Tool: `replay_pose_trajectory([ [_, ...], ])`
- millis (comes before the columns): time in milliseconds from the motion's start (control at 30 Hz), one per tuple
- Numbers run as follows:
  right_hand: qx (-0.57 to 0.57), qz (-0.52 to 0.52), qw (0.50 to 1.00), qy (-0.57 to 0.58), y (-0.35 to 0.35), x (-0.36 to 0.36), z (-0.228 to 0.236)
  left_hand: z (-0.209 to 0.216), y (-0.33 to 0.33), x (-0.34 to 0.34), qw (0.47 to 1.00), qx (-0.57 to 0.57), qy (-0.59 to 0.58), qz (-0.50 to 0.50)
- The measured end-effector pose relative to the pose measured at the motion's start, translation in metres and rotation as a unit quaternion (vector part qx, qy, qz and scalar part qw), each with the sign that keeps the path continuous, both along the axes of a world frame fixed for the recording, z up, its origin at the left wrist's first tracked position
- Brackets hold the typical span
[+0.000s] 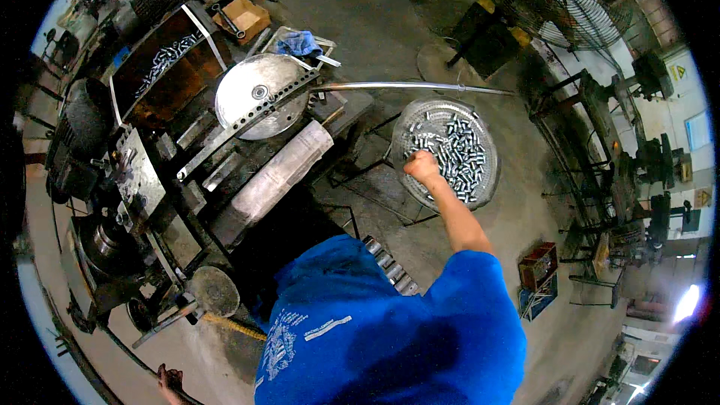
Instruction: The person operates a metal forming machine in a workshop, repeatedly feeding long metal rods into the device and collecting the resulting small metal parts. The operator uses a long metal rod as a tool to guide the material and retrieve the finished pieces, which are then placed into a collection bin.
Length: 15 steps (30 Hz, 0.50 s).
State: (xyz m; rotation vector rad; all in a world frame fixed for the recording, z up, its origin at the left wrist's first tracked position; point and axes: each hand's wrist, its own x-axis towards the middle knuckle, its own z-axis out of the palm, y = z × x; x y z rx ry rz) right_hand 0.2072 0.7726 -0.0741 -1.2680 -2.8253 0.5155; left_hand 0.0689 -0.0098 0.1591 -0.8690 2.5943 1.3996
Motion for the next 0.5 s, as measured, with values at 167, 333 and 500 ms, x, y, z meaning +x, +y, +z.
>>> replay_pose_trajectory([
  [167, -0.008, 0.043, 0.968, -0.246, -0.03, -0.056, 0.027, -0.005, 0.026, -0.015, 1.0, -0.008, 0.01, -0.003],
  [333, -0.046, -0.04, 0.987, -0.15, -0.015, -0.054, 0.0, -0.01, 0.047, -0.03, 0.999, 0.006, 0.036, -0.003],
  [500, -0.133, -0.054, 0.99, 0.01, -0.004, -0.029, 0.004, -0.019, 0.06, -0.052, 0.999, 0.019, 0.045, -0.02],
])
